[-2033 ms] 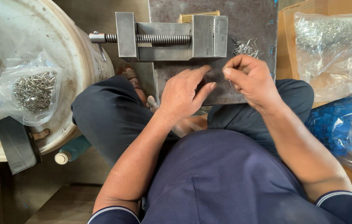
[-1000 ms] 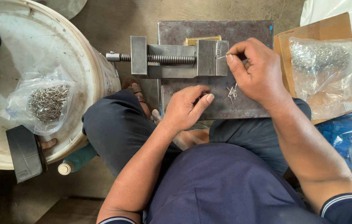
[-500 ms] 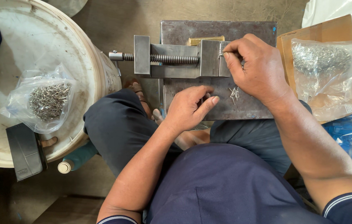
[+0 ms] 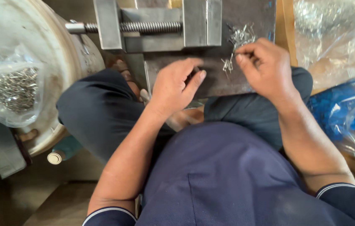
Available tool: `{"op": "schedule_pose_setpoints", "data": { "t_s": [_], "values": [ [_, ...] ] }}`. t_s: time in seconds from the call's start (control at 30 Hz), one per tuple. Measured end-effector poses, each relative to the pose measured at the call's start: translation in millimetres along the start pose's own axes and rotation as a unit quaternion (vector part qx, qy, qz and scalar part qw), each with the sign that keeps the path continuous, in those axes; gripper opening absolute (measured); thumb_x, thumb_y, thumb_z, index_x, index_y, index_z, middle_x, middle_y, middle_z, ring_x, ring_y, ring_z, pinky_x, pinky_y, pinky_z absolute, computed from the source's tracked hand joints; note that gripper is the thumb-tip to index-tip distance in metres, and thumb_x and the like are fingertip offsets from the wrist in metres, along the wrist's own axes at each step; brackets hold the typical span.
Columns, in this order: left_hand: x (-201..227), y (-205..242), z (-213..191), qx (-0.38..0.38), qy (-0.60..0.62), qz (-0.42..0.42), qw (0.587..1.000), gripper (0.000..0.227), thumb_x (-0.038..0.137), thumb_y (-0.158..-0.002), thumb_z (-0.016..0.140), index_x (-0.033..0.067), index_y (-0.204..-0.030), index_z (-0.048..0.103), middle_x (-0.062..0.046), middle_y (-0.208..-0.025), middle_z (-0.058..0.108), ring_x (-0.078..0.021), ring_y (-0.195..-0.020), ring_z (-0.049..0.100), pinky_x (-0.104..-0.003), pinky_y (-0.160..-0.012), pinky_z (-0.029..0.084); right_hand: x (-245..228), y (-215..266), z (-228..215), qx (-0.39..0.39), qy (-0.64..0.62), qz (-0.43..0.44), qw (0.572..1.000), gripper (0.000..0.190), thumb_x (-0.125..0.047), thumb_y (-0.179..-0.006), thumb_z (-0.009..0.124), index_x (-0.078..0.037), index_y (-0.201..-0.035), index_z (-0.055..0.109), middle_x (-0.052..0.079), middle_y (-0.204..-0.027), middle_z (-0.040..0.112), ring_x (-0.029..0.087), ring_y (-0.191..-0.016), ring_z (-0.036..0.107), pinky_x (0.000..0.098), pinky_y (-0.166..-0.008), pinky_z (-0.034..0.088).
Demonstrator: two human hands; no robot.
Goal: The person sits on the floor and uses a metal press to assemble small metal components. They pick up individual pieces, place them into the press, and operate the handle to secure them before removing the finished parts.
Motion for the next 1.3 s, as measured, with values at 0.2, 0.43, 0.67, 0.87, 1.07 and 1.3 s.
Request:
{"op": "schedule_pose_setpoints", "data": {
  "t_s": [0.2, 0.43, 0.67, 0.87, 1.07, 1.3],
  "values": [
    [9, -1, 3, -0.016, -0.032, 0.008, 0.999, 0.021, 0.017, -0.099, 0.071, 0.0048, -0.116, 0.066, -0.01, -0.099, 0.072, -0.0306, -0.09, 0.07, -0.041, -0.078, 0.056, -6, 33, 11, 0.004, 0.082, -0.025, 0.996, 0.023, -0.017, -0.093, 0.082, -0.006, -0.111, 0.074, 0.006, -0.098, 0.068, 0.019, -0.078, 0.065, 0.0325, -0.07, 0.052],
    [20, -13, 12, 0.004, -0.098, -0.012, 0.995, 0.023, 0.018, -0.094, 0.073, 0.0064, -0.113, 0.067, -0.01, -0.09, 0.072, -0.0329, -0.084, 0.07, -0.043, -0.073, 0.055, -14, 17, 22, 0.039, 0.13, -0.032, 0.99, 0.02, -0.023, -0.095, 0.084, -0.01, -0.108, 0.077, 0.006, -0.091, 0.065, 0.024, -0.075, 0.065, 0.0364, -0.065, 0.05],
    [33, -21, 33, 0.035, -0.215, -0.002, 0.976, 0.023, 0.017, -0.091, 0.072, 0.0097, -0.113, 0.069, -0.008, -0.095, 0.072, -0.0306, -0.086, 0.069, -0.042, -0.072, 0.054, -14, 13, 20, 0.028, 0.103, -0.043, 0.993, 0.015, -0.019, -0.096, 0.08, -0.012, -0.108, 0.078, 0.005, -0.099, 0.068, 0.025, -0.08, 0.068, 0.037, -0.067, 0.052],
    [28, -20, 35, -0.022, -0.247, 0.039, 0.968, 0.031, 0.014, -0.081, 0.073, 0.0111, -0.112, 0.072, -0.005, -0.094, 0.066, -0.0271, -0.085, 0.067, -0.041, -0.069, 0.054, -11, 15, 23, 0.04, 0.087, -0.043, 0.994, 0.009, -0.016, -0.096, 0.079, -0.011, -0.104, 0.078, 0.004, -0.097, 0.069, 0.025, -0.081, 0.069, 0.0374, -0.068, 0.053],
    [27, -21, 34, -0.039, -0.249, 0.032, 0.967, 0.015, 0.018, -0.085, 0.076, 0.0133, -0.097, 0.069, -0.004, -0.092, 0.065, -0.0269, -0.085, 0.067, -0.041, -0.07, 0.054, -5, 17, 23, 0.056, 0.04, -0.061, 0.996, 0.011, -0.009, -0.097, 0.08, -0.007, -0.107, 0.076, 0.006, -0.099, 0.07, 0.024, -0.082, 0.069, 0.0336, -0.07, 0.053],
    [33, -20, 25, -0.004, -0.181, 0.054, 0.982, 0.03, 0.018, -0.09, 0.075, 0.0062, -0.117, 0.07, -0.006, -0.095, 0.068, -0.0279, -0.084, 0.066, -0.041, -0.07, 0.054, 2, 19, 19, 0.029, -0.102, 0.021, 0.994, 0.02, -0.003, -0.099, 0.076, -0.003, -0.118, 0.069, 0.006, -0.095, 0.067, 0.012, -0.073, 0.06, 0.0268, -0.066, 0.048]
  ]
}}
Point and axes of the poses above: each hand's wrist, its own y-axis away from the middle knuckle, its own z-axis out of the palm, x = y × z, the point moved 2 cm from there along -y, towards the middle knuckle
